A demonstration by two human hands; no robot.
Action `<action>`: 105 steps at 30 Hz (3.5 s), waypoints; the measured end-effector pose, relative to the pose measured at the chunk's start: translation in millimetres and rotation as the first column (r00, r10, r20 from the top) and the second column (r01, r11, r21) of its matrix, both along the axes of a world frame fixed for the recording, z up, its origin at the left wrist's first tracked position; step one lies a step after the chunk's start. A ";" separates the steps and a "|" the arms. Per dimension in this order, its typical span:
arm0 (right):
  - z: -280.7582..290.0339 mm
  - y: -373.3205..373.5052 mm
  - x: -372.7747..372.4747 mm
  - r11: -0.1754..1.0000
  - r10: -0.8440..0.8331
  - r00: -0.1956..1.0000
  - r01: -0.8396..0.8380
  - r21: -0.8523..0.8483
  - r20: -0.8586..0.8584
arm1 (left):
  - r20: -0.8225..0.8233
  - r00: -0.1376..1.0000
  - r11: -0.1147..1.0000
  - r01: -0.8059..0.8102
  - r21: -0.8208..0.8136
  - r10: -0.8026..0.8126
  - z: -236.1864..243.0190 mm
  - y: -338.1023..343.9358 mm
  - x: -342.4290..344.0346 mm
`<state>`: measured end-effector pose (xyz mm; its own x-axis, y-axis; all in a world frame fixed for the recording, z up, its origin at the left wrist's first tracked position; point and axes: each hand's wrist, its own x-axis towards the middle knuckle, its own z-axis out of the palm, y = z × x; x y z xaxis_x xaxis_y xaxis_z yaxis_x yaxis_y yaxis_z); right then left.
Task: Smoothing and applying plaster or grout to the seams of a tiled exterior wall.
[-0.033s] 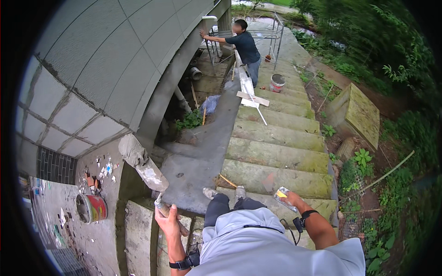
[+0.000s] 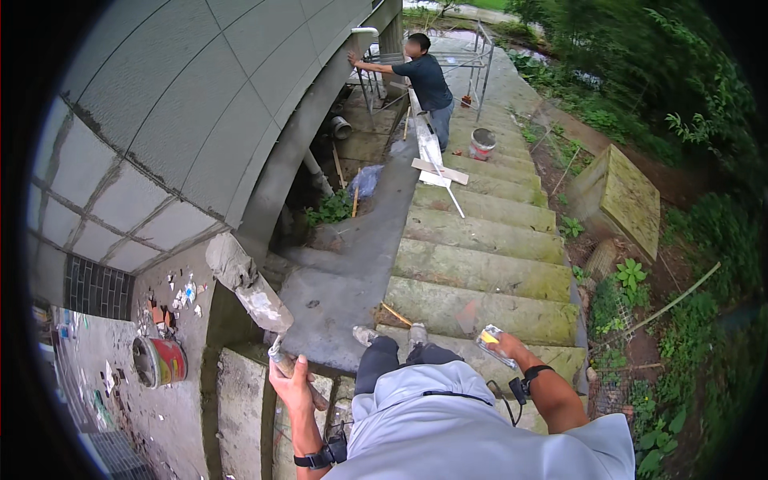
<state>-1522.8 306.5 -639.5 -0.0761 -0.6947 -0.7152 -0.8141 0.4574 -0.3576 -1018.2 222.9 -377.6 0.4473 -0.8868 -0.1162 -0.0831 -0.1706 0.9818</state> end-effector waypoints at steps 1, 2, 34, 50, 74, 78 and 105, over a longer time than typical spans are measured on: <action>-1.5 -1.9 -0.7 1.000 0.003 1.000 -0.003 0.001 0.001 | 0.003 1.000 1.000 0.002 -0.006 -0.002 0.9 -1.6 -1.0; -3.8 -4.7 -1.2 1.000 0.003 1.000 -0.003 0.006 0.003 | 0.005 1.000 1.000 -0.001 -0.004 0.001 1.6 -4.1 -2.3; 560.4 -358.0 246.7 -0.278 0.571 0.790 -0.071 -0.958 -0.224 | 0.156 0.976 0.966 -0.110 -0.233 0.149 21.9 -4.5 -7.0; -21.7 6.7 -118.3 0.962 0.161 0.974 -0.119 0.245 -0.161 | -0.010 0.999 0.999 0.032 0.005 -0.032 16.2 -50.6 -11.0; -68.8 -101.2 -43.0 0.911 0.150 0.969 -0.058 -0.408 0.197 | 0.174 0.984 0.994 0.066 -0.088 -0.050 -2.7 -44.0 -14.4; -15.5 -108.5 -20.2 0.897 0.268 0.960 -0.215 -0.386 0.088 | 0.147 0.989 0.997 0.017 -0.081 -0.005 4.6 -33.7 -11.8; -125.8 -10.3 -54.8 0.885 0.096 0.951 0.054 -0.463 0.294 | 0.083 0.993 0.995 0.083 -0.053 -0.079 15.8 -30.7 -17.2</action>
<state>-1577.5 296.3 -765.3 0.1077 -0.9481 -0.2991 -0.6407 0.1638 -0.7501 -1035.3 192.2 -361.8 0.3796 -0.9246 -0.0313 -0.1735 -0.1043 0.9793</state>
